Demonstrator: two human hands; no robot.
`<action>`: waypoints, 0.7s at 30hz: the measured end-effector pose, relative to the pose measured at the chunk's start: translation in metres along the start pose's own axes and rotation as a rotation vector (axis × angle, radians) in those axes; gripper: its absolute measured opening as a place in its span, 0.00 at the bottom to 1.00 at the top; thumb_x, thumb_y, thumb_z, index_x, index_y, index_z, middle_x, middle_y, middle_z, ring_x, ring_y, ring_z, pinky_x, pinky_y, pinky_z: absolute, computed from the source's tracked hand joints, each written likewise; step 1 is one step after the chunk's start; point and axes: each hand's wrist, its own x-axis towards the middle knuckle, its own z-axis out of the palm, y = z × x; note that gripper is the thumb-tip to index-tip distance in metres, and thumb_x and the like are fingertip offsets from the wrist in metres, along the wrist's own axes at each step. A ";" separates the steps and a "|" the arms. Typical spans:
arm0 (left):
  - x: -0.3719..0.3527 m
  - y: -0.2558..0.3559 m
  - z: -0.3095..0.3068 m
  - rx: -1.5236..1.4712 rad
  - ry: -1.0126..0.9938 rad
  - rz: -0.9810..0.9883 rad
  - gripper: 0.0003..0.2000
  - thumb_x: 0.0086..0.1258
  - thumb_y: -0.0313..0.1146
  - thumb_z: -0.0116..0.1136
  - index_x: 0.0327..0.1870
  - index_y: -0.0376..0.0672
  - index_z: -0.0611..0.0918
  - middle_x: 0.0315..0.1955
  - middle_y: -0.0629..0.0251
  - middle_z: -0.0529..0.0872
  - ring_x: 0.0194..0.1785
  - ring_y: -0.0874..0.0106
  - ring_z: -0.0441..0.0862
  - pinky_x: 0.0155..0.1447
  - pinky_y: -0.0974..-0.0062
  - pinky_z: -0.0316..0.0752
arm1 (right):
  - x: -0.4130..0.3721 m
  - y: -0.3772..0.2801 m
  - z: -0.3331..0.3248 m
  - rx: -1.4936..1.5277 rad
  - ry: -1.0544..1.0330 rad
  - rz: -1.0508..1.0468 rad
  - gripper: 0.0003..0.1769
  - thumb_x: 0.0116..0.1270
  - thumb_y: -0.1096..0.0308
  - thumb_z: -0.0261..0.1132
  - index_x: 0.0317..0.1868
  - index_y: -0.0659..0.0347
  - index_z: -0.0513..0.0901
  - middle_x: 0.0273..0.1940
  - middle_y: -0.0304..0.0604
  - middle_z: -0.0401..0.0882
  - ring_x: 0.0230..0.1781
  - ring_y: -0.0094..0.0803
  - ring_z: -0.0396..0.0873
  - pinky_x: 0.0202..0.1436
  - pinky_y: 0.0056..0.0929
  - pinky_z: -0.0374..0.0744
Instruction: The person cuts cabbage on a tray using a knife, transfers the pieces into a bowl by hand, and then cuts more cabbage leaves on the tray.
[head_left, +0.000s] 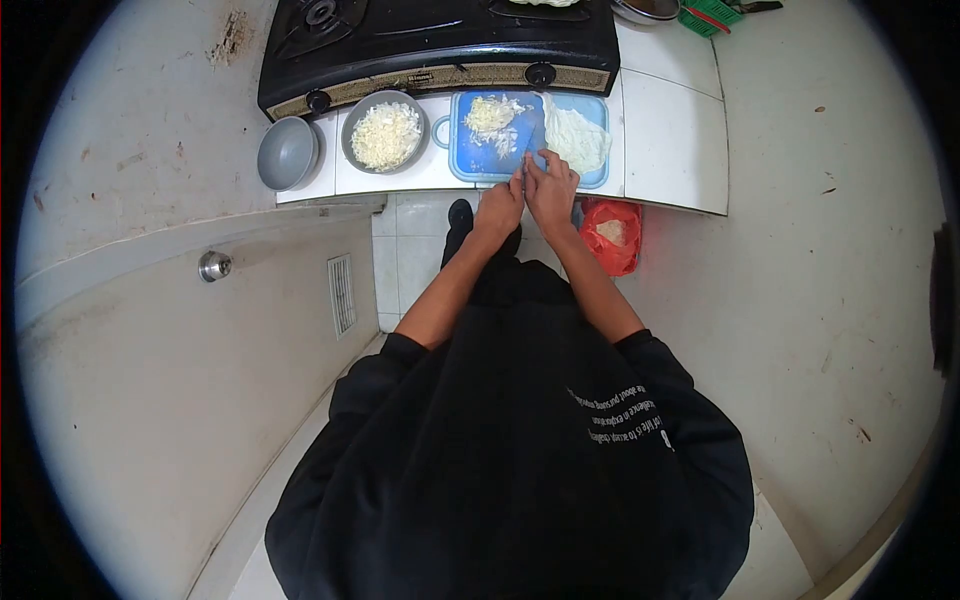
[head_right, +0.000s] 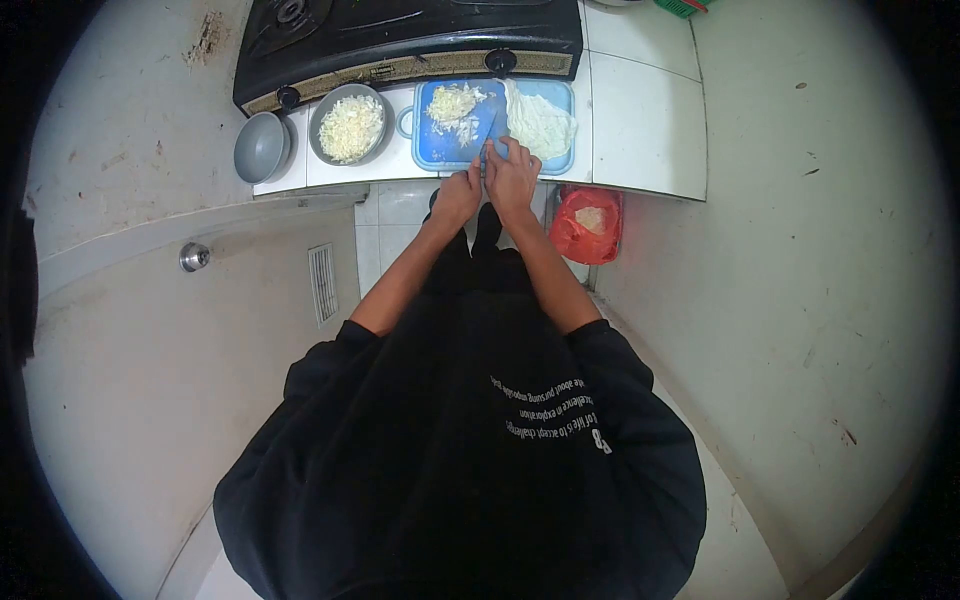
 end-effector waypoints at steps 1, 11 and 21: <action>0.000 0.000 0.001 0.016 0.013 0.002 0.36 0.80 0.58 0.36 0.40 0.28 0.86 0.37 0.29 0.84 0.47 0.35 0.83 0.56 0.44 0.77 | 0.000 0.000 0.000 0.009 -0.007 0.008 0.16 0.65 0.66 0.66 0.53 0.51 0.88 0.55 0.40 0.79 0.53 0.38 0.76 0.57 0.41 0.67; -0.006 -0.011 -0.006 0.145 0.131 0.059 0.31 0.81 0.53 0.38 0.40 0.30 0.84 0.33 0.30 0.84 0.42 0.36 0.84 0.50 0.43 0.78 | 0.000 -0.003 -0.002 0.069 -0.008 0.053 0.16 0.65 0.67 0.66 0.53 0.51 0.88 0.54 0.40 0.79 0.55 0.37 0.75 0.58 0.42 0.66; -0.005 -0.010 -0.001 -0.004 0.088 0.125 0.34 0.82 0.53 0.36 0.36 0.27 0.84 0.34 0.28 0.83 0.44 0.33 0.81 0.51 0.42 0.76 | 0.000 -0.004 -0.002 0.019 -0.001 0.026 0.15 0.66 0.67 0.66 0.53 0.51 0.88 0.55 0.41 0.79 0.53 0.38 0.77 0.57 0.40 0.68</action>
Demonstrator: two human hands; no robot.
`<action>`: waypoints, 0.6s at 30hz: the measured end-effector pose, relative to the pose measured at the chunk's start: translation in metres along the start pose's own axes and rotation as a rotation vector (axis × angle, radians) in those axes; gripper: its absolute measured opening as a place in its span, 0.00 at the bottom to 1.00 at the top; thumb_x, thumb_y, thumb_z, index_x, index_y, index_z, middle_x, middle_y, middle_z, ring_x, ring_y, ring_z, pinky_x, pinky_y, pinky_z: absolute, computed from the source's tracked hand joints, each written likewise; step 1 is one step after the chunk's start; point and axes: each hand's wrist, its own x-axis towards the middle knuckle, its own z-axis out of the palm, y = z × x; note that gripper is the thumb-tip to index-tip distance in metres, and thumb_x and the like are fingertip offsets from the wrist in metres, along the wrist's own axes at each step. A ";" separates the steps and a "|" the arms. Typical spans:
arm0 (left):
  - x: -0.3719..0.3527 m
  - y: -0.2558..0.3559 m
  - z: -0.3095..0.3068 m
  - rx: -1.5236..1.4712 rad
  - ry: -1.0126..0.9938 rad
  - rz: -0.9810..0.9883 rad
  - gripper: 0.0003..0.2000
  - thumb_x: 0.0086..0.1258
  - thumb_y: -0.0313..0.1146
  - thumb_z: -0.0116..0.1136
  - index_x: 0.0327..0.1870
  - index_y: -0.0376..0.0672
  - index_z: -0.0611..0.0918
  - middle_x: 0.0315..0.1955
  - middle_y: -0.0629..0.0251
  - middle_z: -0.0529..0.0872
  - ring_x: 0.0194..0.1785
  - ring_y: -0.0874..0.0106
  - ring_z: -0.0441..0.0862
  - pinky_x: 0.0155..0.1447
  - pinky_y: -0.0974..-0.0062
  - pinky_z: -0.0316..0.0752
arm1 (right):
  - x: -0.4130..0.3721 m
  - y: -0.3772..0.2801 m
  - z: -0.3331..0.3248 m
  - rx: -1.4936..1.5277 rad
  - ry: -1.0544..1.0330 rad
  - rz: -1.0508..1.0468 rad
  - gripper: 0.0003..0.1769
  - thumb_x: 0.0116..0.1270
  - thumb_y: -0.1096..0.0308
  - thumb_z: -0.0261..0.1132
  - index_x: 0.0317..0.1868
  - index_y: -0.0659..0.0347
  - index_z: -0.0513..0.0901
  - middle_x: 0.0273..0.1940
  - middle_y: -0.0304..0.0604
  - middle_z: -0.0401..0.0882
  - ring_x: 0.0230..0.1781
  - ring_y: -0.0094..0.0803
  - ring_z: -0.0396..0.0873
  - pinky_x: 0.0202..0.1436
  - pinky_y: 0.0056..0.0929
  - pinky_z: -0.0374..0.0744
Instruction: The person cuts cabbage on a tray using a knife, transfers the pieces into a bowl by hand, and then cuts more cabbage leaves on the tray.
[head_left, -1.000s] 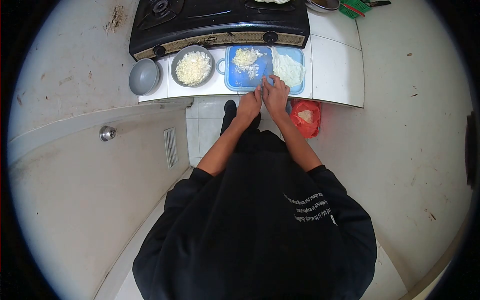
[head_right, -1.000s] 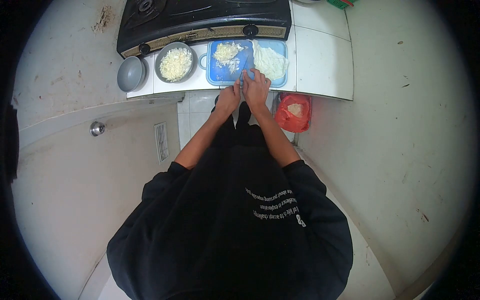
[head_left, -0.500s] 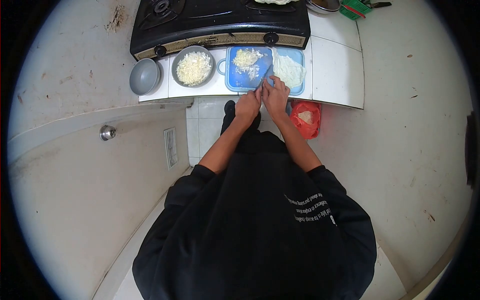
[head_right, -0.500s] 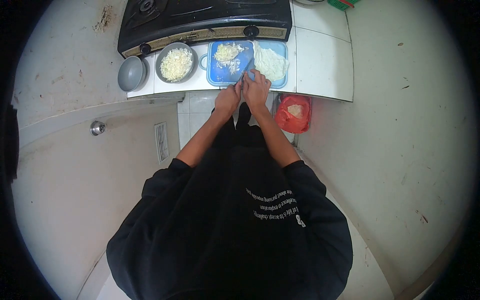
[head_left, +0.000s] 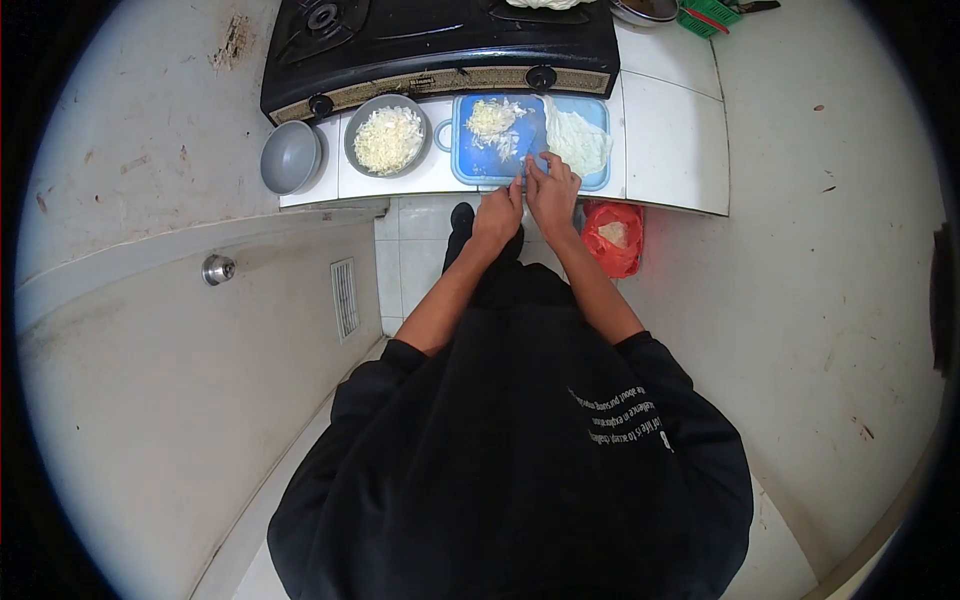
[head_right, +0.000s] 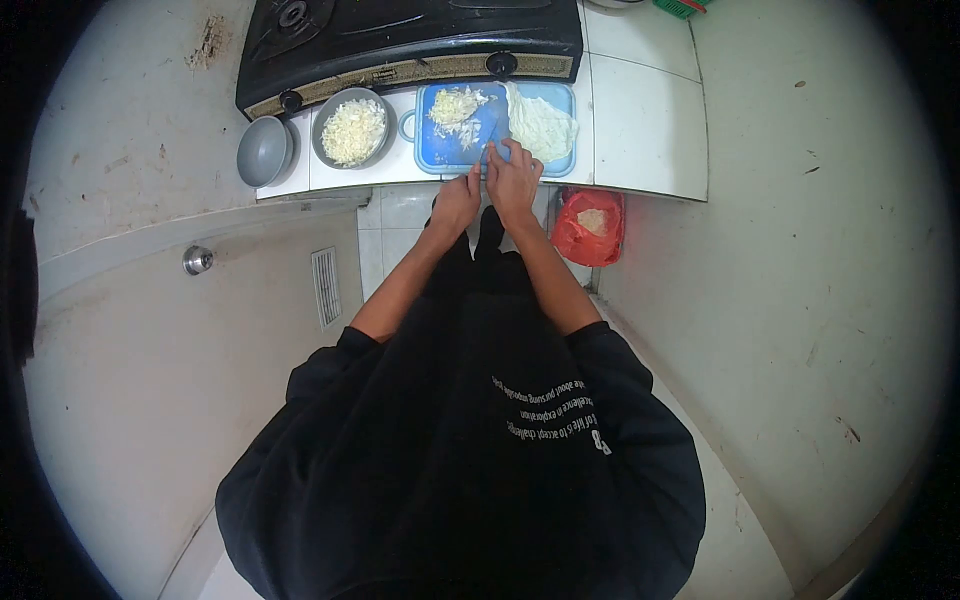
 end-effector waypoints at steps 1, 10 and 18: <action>0.000 0.000 0.000 -0.002 -0.007 -0.008 0.34 0.82 0.53 0.36 0.35 0.27 0.84 0.34 0.28 0.83 0.44 0.33 0.81 0.51 0.42 0.76 | 0.000 0.000 0.001 0.006 -0.005 0.008 0.16 0.66 0.66 0.66 0.53 0.51 0.88 0.55 0.41 0.79 0.54 0.38 0.76 0.57 0.41 0.67; 0.001 0.003 -0.001 0.027 -0.018 -0.067 0.34 0.81 0.55 0.37 0.36 0.27 0.85 0.33 0.29 0.83 0.45 0.35 0.83 0.52 0.44 0.77 | 0.000 0.000 0.003 -0.013 -0.015 0.020 0.16 0.66 0.64 0.65 0.54 0.51 0.88 0.55 0.40 0.79 0.54 0.37 0.75 0.59 0.42 0.66; 0.006 0.004 -0.007 0.082 -0.028 -0.098 0.35 0.81 0.56 0.36 0.37 0.28 0.85 0.35 0.30 0.84 0.46 0.36 0.83 0.54 0.44 0.77 | -0.001 -0.002 0.002 -0.025 -0.005 0.019 0.16 0.67 0.64 0.66 0.54 0.50 0.88 0.54 0.39 0.78 0.55 0.37 0.75 0.59 0.42 0.67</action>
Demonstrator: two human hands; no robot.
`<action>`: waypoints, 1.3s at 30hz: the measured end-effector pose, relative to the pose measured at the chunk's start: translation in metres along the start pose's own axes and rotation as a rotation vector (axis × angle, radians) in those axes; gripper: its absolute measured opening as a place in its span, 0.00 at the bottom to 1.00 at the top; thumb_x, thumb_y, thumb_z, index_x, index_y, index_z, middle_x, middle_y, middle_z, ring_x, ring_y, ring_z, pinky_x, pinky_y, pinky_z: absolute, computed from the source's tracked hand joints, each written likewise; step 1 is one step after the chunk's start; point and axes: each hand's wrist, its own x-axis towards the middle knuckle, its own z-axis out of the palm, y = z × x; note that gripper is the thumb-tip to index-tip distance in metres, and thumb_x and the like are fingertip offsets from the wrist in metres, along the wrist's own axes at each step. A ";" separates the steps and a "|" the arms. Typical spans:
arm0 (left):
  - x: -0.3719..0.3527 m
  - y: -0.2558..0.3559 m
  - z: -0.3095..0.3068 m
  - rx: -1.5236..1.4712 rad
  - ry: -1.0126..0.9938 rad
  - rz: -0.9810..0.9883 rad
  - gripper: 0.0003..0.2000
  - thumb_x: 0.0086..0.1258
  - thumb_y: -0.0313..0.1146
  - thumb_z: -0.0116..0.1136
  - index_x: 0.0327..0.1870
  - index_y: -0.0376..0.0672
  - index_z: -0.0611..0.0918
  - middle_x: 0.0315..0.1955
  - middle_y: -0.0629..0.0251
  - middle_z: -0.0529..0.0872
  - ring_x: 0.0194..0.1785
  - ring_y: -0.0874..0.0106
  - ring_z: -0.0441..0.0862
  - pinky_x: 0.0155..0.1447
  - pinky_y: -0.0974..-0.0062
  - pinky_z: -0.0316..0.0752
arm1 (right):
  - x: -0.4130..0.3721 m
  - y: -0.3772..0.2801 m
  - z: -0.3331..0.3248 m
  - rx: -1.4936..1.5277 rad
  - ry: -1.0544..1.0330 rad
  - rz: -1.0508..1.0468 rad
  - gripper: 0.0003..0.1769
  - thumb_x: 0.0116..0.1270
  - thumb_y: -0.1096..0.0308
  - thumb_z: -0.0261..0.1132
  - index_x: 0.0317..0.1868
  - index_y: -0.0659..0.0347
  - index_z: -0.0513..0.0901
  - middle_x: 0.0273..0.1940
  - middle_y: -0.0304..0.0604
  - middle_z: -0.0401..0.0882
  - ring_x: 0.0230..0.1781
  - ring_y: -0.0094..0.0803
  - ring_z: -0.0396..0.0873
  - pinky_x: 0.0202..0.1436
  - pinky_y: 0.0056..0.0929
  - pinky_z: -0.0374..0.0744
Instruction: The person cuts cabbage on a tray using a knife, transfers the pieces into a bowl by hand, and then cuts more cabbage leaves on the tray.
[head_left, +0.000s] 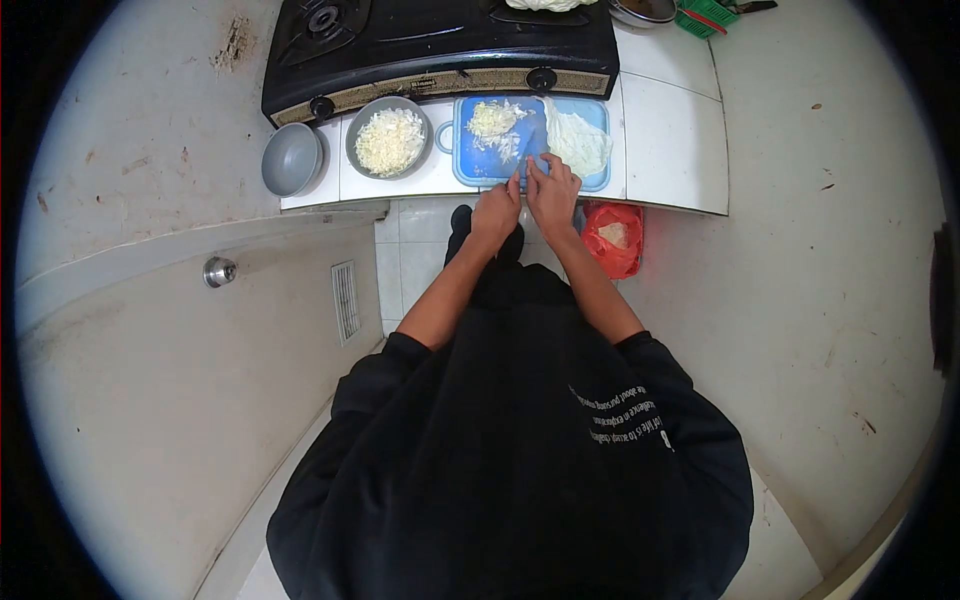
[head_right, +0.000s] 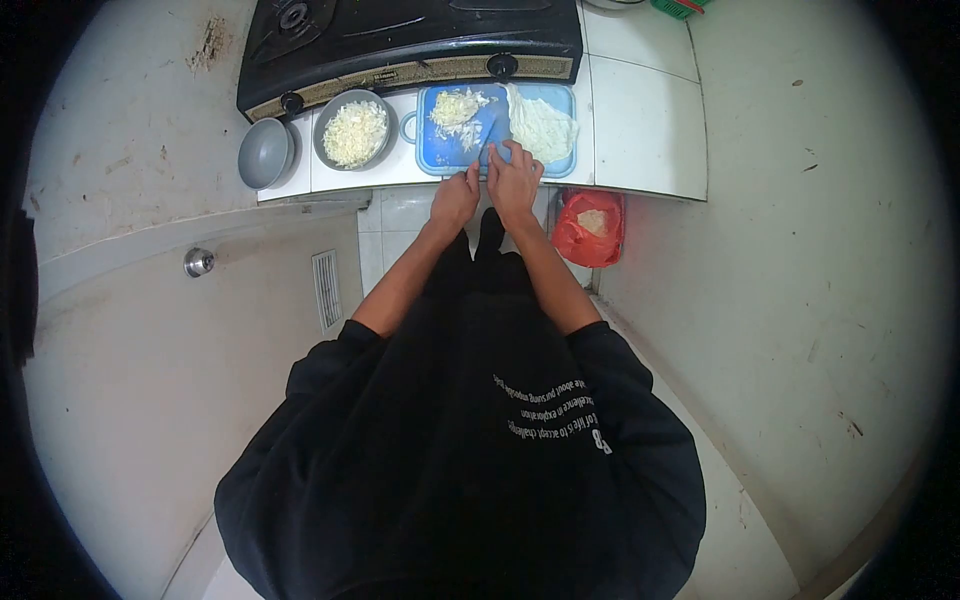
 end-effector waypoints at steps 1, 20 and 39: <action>0.004 -0.003 -0.001 -0.016 0.015 0.001 0.35 0.81 0.56 0.36 0.38 0.28 0.85 0.36 0.30 0.84 0.47 0.36 0.83 0.54 0.44 0.76 | 0.000 -0.001 0.000 0.007 0.002 0.005 0.16 0.66 0.65 0.66 0.54 0.50 0.88 0.55 0.40 0.78 0.54 0.37 0.76 0.58 0.41 0.67; 0.003 -0.012 0.000 -0.019 -0.076 0.027 0.35 0.80 0.57 0.36 0.40 0.28 0.86 0.38 0.29 0.84 0.48 0.35 0.82 0.57 0.44 0.75 | -0.001 -0.001 0.000 0.055 -0.007 0.038 0.17 0.66 0.65 0.66 0.54 0.50 0.88 0.56 0.40 0.78 0.57 0.37 0.74 0.61 0.43 0.65; -0.002 -0.018 -0.004 -0.066 -0.040 0.026 0.36 0.81 0.57 0.34 0.40 0.28 0.85 0.38 0.28 0.83 0.49 0.34 0.81 0.56 0.43 0.75 | -0.005 -0.010 0.003 0.094 0.050 -0.062 0.16 0.67 0.64 0.67 0.54 0.50 0.88 0.54 0.41 0.80 0.57 0.37 0.75 0.62 0.42 0.65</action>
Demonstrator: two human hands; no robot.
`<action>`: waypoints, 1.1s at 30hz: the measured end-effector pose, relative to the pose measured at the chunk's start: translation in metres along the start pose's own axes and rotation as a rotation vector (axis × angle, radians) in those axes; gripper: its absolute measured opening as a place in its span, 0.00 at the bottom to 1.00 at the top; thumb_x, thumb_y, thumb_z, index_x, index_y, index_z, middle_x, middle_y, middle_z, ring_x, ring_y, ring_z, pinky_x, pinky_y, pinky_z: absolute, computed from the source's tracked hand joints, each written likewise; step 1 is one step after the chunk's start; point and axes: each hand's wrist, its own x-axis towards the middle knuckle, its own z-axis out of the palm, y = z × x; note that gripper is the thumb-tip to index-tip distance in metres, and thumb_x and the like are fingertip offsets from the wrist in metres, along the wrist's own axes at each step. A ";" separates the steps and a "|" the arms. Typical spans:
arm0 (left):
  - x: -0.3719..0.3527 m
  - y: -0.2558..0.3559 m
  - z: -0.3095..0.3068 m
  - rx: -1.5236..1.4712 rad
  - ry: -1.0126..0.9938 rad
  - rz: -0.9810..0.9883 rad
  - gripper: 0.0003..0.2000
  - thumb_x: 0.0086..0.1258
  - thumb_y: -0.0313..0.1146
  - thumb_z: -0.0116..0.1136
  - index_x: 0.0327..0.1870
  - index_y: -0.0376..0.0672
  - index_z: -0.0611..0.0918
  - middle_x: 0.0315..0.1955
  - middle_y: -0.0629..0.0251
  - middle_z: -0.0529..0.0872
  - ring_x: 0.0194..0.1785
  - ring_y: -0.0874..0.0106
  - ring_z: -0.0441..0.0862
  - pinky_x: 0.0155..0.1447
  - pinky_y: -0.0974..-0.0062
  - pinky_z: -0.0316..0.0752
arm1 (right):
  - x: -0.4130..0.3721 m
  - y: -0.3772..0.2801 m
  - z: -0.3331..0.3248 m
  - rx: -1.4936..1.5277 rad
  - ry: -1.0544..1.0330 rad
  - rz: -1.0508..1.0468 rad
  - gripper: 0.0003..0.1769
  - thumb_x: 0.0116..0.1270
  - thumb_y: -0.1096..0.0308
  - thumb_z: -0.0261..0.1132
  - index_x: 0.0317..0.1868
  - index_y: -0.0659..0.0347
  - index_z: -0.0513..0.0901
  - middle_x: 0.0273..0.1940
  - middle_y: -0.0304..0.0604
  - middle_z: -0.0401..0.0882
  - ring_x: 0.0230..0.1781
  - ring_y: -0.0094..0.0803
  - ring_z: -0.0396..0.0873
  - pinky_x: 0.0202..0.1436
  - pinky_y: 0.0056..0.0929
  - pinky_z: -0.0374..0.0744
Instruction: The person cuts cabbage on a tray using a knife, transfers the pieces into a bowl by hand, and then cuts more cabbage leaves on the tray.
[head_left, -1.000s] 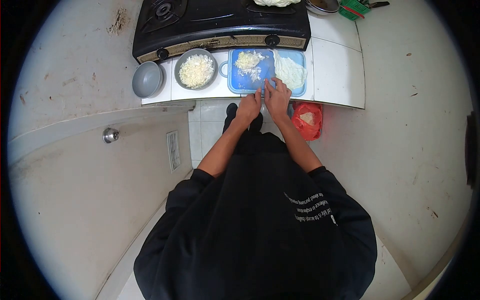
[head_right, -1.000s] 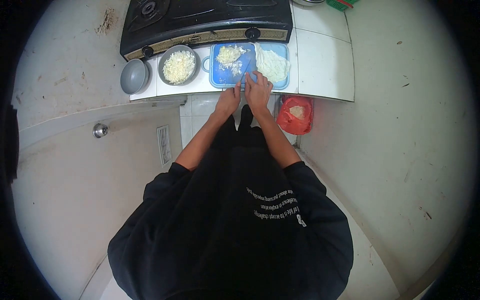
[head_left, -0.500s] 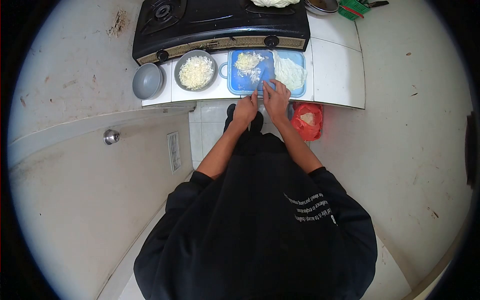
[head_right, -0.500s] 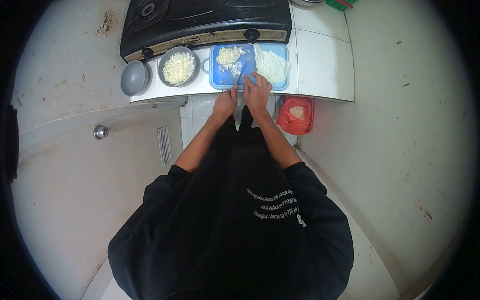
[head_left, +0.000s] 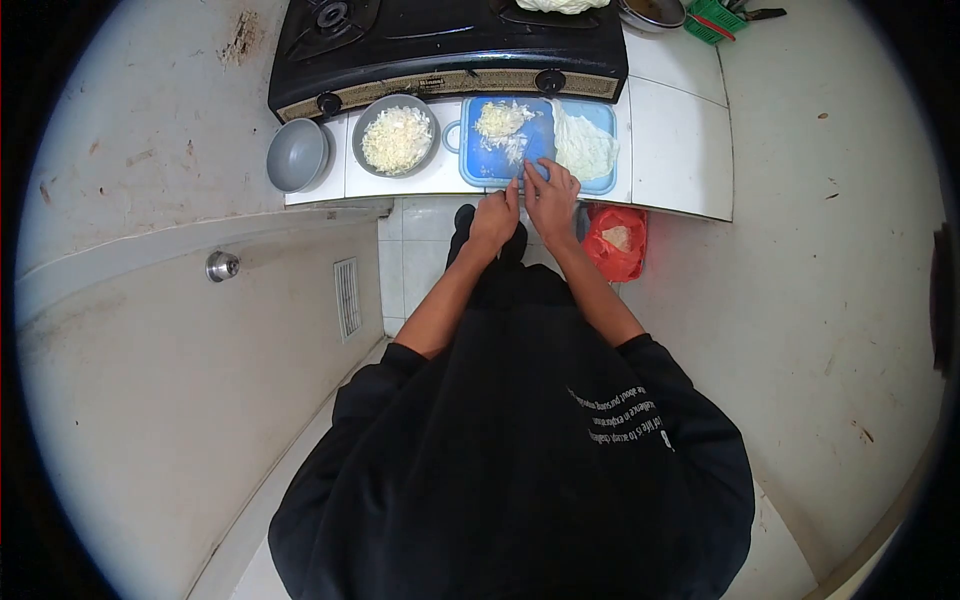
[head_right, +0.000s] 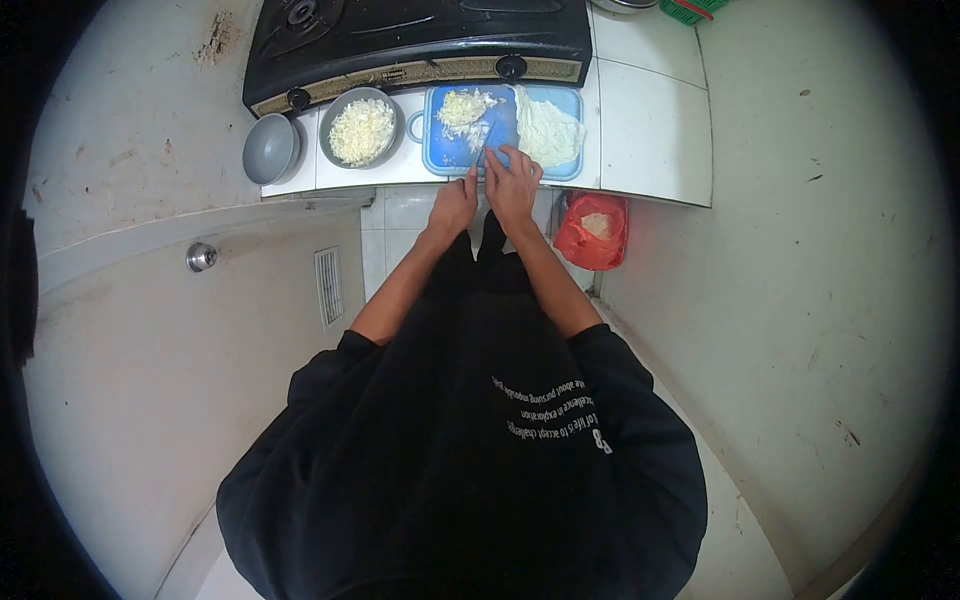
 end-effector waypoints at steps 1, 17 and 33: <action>0.000 -0.001 0.000 0.001 -0.002 -0.010 0.36 0.81 0.57 0.34 0.40 0.28 0.86 0.38 0.28 0.83 0.49 0.34 0.81 0.56 0.43 0.75 | 0.000 -0.001 0.001 -0.012 0.000 -0.004 0.16 0.67 0.64 0.67 0.54 0.51 0.88 0.54 0.41 0.80 0.57 0.37 0.74 0.62 0.43 0.65; -0.007 0.008 -0.006 0.197 0.057 -0.012 0.32 0.80 0.57 0.38 0.41 0.32 0.85 0.35 0.34 0.86 0.44 0.39 0.85 0.52 0.46 0.79 | -0.005 0.000 0.010 -0.071 -0.055 0.018 0.18 0.67 0.62 0.65 0.57 0.50 0.86 0.58 0.41 0.76 0.62 0.39 0.70 0.65 0.48 0.62; 0.007 -0.018 -0.029 0.109 -0.140 0.160 0.32 0.81 0.54 0.40 0.43 0.26 0.84 0.39 0.30 0.83 0.50 0.37 0.81 0.56 0.47 0.75 | -0.002 0.016 0.004 0.140 0.007 0.118 0.14 0.68 0.68 0.65 0.53 0.56 0.87 0.53 0.40 0.81 0.55 0.35 0.77 0.64 0.42 0.63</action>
